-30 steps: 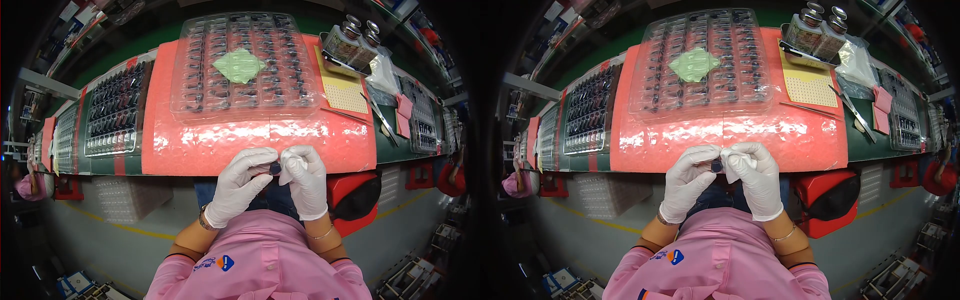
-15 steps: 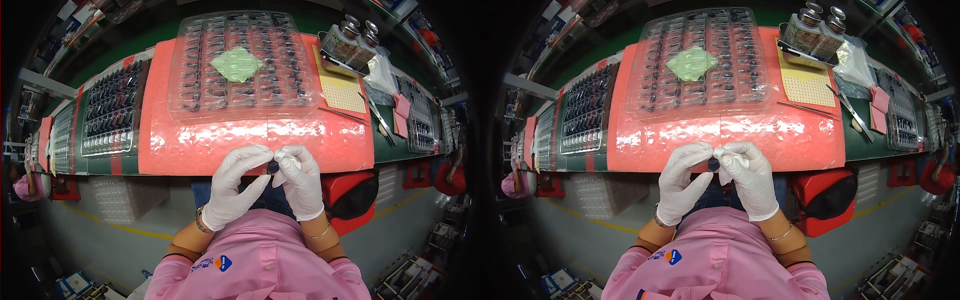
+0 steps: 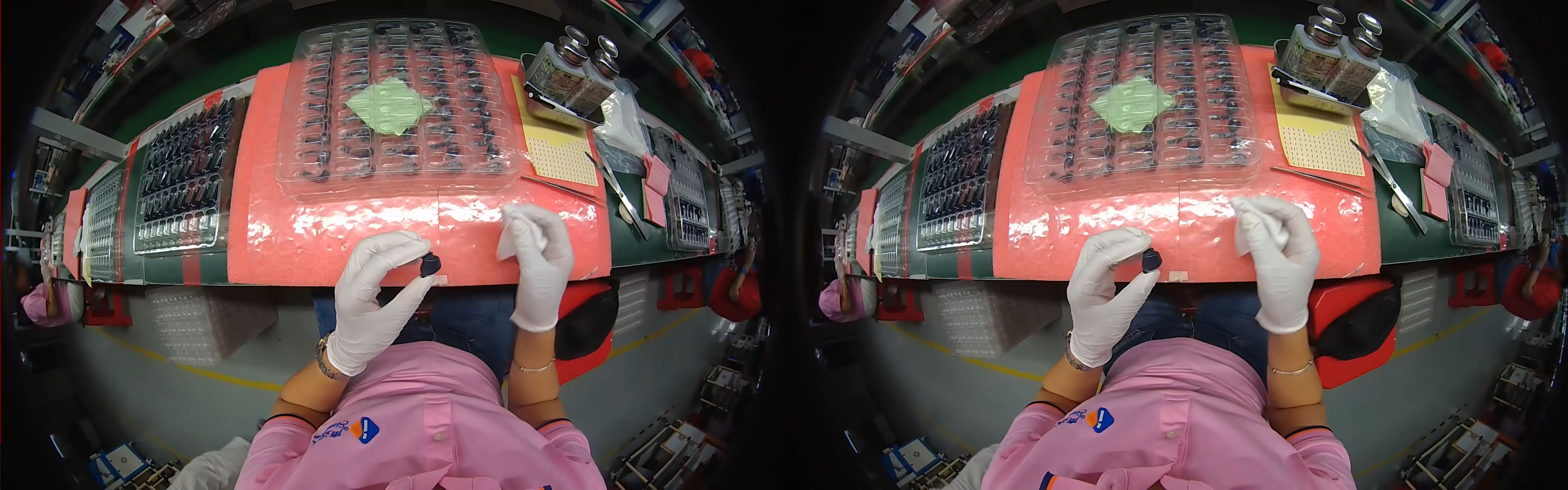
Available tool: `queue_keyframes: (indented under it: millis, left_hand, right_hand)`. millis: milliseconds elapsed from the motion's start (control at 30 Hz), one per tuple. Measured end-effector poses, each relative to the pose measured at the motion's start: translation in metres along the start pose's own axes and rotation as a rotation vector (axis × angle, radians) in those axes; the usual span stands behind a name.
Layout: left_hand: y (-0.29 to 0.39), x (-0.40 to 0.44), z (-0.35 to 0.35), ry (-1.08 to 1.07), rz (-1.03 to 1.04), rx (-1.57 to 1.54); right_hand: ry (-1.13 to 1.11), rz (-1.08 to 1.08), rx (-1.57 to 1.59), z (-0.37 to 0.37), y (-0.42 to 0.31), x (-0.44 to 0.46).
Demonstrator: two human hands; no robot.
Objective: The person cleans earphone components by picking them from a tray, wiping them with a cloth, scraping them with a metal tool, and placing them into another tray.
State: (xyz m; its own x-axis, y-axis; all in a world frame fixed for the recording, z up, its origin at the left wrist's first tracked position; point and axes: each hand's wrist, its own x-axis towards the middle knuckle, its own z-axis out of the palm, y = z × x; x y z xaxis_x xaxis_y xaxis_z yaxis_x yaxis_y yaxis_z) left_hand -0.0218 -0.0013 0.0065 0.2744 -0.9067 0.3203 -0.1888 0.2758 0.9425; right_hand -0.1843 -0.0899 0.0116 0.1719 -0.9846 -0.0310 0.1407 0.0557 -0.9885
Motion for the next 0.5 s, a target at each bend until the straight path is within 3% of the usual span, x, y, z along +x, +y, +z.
queue_keyframes:
  millis: [67, 100, 167, 300, 500]
  left_hand:
    - [0.002, 0.001, 0.001, 0.024, -0.015, -0.052]
    - [0.002, 0.001, 0.0, 0.026, -0.013, -0.052]
    - [0.002, 0.001, 0.0, 0.029, -0.042, -0.094]
    - [-0.001, 0.002, 0.0, 0.036, -0.093, -0.183]
    - [-0.001, 0.005, 0.0, 0.039, -0.155, -0.305]
  right_hand:
    - [0.111, -0.433, -0.632, -0.019, -0.001, 0.023]
    - [0.11, -0.435, -0.633, -0.032, -0.001, 0.035]
    - [0.185, -0.618, -0.953, -0.055, 0.0, 0.052]
    - [0.084, -0.618, -1.16, -0.071, 0.001, 0.058]
    - [0.101, -0.619, -1.223, -0.068, 0.005, 0.057]
